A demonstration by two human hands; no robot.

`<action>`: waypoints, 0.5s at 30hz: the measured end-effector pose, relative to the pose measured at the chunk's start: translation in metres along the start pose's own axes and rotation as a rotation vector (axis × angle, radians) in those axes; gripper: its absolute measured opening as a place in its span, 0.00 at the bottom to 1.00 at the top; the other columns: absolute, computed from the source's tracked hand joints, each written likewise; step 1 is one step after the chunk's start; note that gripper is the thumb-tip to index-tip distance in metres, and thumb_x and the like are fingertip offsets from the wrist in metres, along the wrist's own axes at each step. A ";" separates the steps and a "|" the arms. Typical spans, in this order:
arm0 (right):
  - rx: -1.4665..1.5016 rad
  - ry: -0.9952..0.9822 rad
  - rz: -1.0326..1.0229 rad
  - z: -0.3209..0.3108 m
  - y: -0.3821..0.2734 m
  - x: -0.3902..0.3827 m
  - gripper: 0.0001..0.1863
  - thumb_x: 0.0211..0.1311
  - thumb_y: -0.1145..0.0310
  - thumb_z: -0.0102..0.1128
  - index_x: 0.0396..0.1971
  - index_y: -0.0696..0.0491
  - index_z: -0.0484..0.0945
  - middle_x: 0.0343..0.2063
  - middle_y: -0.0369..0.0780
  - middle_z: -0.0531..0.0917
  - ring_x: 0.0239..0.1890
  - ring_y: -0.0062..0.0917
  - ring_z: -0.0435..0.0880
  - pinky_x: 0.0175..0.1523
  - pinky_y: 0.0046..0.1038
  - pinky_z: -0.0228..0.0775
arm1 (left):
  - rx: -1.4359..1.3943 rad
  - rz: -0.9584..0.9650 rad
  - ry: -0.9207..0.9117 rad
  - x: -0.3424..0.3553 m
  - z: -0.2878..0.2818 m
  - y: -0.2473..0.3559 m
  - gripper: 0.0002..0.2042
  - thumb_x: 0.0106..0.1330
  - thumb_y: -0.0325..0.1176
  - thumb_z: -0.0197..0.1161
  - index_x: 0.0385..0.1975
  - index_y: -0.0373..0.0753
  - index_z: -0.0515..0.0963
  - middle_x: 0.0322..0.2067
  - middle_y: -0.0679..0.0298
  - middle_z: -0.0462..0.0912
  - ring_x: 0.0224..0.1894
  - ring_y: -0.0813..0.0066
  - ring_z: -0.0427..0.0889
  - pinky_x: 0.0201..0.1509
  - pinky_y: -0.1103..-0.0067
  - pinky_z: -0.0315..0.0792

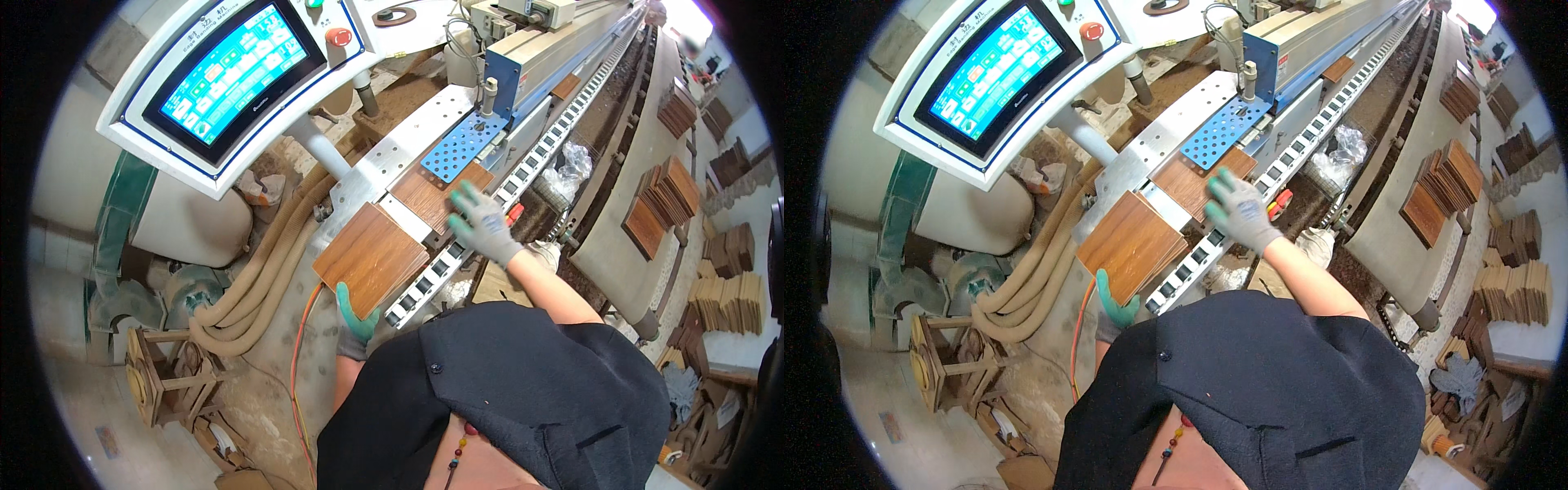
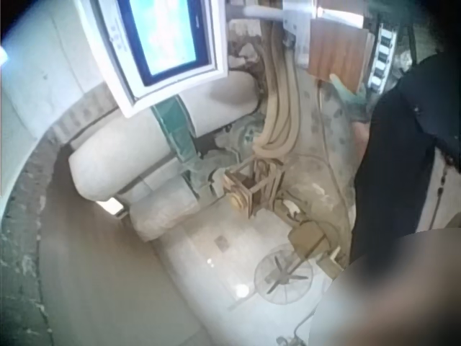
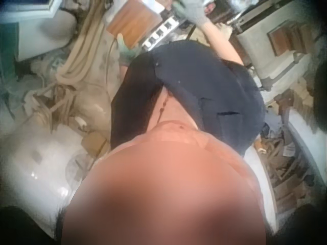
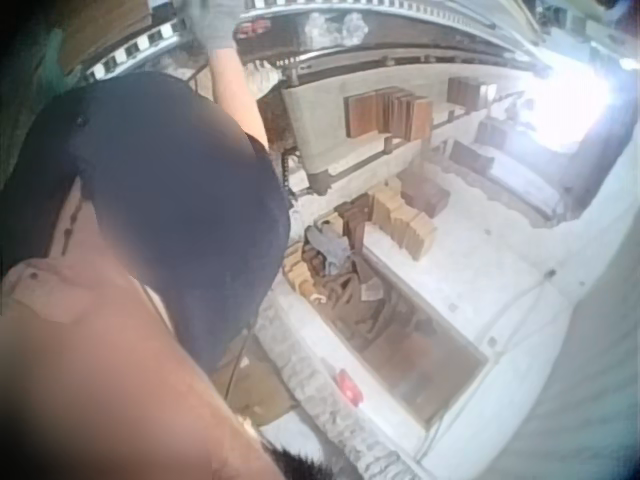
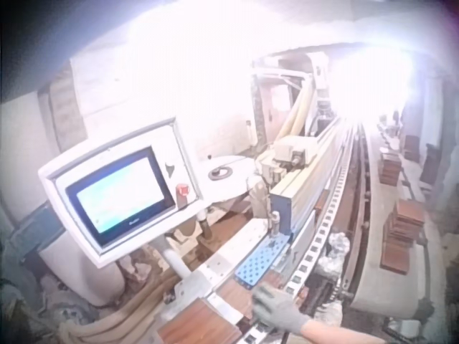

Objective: The person operates a CNC router in a woodworking shop. They repeatedly pick up wooden panels, place them on the machine bed, align them against the fence, and engage the machine to process the wood. After each cycle, they remove the processed panel and place it on a nearby stack.

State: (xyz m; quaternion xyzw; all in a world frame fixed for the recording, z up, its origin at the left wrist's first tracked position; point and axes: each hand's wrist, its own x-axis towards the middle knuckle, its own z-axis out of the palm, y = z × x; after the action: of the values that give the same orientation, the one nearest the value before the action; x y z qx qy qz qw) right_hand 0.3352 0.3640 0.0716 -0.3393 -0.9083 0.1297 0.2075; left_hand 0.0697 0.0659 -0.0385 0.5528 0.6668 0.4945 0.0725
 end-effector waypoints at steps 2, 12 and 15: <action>-0.211 -0.158 -0.085 0.006 -0.021 -0.001 0.33 0.71 0.44 0.48 0.69 0.49 0.67 0.71 0.49 0.65 0.73 0.47 0.62 0.77 0.49 0.47 | 0.047 0.000 -0.022 -0.002 -0.003 0.000 0.46 0.53 0.27 0.72 0.72 0.27 0.52 0.61 0.39 0.68 0.62 0.42 0.71 0.68 0.59 0.66; -0.173 -0.115 -0.095 0.020 -0.027 -0.007 0.31 0.70 0.44 0.50 0.64 0.51 0.71 0.66 0.49 0.70 0.71 0.50 0.64 0.75 0.54 0.47 | 0.102 0.102 0.031 -0.004 -0.005 0.002 0.48 0.54 0.28 0.70 0.74 0.29 0.47 0.65 0.40 0.63 0.66 0.44 0.68 0.71 0.60 0.64; -0.163 -0.127 -0.087 0.017 -0.027 -0.006 0.30 0.70 0.45 0.50 0.64 0.50 0.72 0.67 0.49 0.69 0.71 0.49 0.64 0.74 0.54 0.48 | -0.140 -0.095 0.091 -0.014 0.010 -0.016 0.49 0.55 0.29 0.70 0.75 0.29 0.46 0.67 0.40 0.60 0.68 0.44 0.66 0.73 0.60 0.62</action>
State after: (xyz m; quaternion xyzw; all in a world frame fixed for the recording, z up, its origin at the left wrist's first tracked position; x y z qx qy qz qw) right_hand 0.3159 0.3382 0.0650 -0.3067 -0.9409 0.0672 0.1268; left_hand 0.0706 0.0621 -0.0614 0.4913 0.6587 0.5604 0.1038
